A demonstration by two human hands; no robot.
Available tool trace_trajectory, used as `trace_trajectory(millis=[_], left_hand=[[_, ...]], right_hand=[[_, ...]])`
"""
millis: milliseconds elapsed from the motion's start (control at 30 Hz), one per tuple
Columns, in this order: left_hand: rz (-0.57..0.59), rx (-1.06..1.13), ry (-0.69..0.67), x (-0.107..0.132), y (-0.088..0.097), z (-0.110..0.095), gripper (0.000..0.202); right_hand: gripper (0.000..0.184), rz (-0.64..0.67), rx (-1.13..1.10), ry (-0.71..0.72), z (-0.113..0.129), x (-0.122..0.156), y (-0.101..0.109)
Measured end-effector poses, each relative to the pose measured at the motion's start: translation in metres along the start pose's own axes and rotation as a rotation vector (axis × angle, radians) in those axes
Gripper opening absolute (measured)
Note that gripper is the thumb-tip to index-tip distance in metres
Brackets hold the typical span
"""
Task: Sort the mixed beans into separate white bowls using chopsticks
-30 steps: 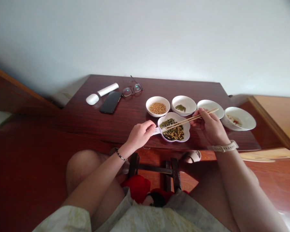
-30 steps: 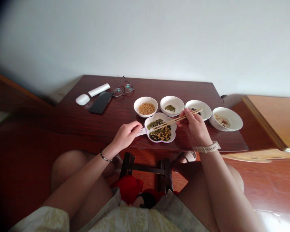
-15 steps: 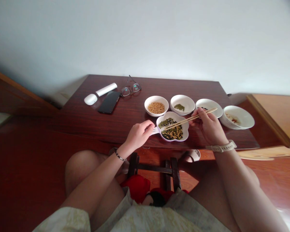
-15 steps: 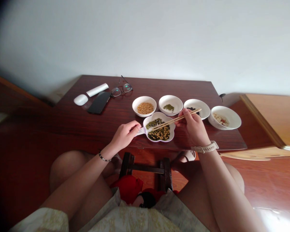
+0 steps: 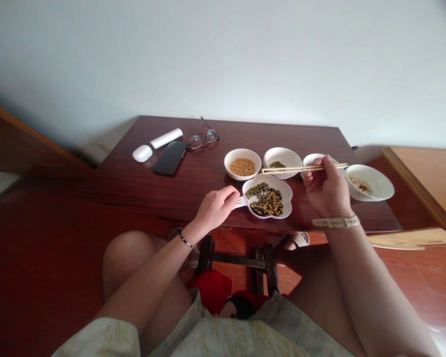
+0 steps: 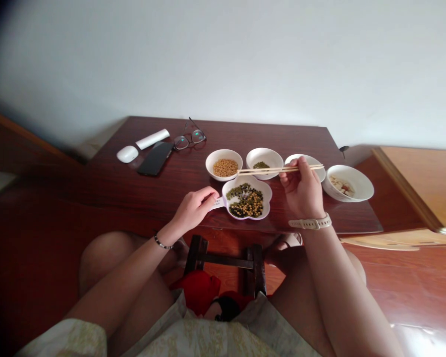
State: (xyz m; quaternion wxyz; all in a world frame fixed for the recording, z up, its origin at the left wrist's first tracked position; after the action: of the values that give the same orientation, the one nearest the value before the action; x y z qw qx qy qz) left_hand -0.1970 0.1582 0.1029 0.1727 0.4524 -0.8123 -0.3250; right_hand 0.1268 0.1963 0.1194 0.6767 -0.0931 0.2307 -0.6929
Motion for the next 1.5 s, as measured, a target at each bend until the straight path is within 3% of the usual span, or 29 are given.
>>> trace_trajectory(millis=[167,433,800,1033,1500], left_hand=[[0.006,0.006,0.005,0.000,0.000,0.000,0.032],[0.010,0.015,0.007,0.000,0.000,0.001,0.030],[0.003,0.009,-0.007,0.000,-0.001,0.002,0.033],[-0.003,0.006,-0.003,-0.001,0.000,-0.001,0.033],[0.004,0.005,0.002,-0.001,-0.001,0.000,0.033]], right_hand=[[0.034,-0.019,-0.140,0.070,-0.007,-0.011,-0.012],[0.040,-0.104,0.046,0.077,-0.012,-0.010,-0.033],[0.045,-0.019,0.120,0.054,-0.003,0.000,-0.017],[0.048,0.066,0.297,-0.051,-0.004,0.014,-0.016],[0.045,0.125,0.375,-0.107,-0.015,0.020,-0.015]])
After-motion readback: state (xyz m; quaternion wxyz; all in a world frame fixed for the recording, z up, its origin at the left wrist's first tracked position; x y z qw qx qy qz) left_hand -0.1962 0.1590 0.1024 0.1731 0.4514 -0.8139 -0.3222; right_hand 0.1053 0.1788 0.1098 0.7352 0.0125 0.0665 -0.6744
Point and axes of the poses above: each hand's wrist, its own x-axis away from the middle knuckle, its own y-axis out of the back of the hand, z = x × y, the point moved 3 cm from there along -x, towards the middle knuckle, and after that the axes turned 15 degrees about z, right-handed, at the moved point
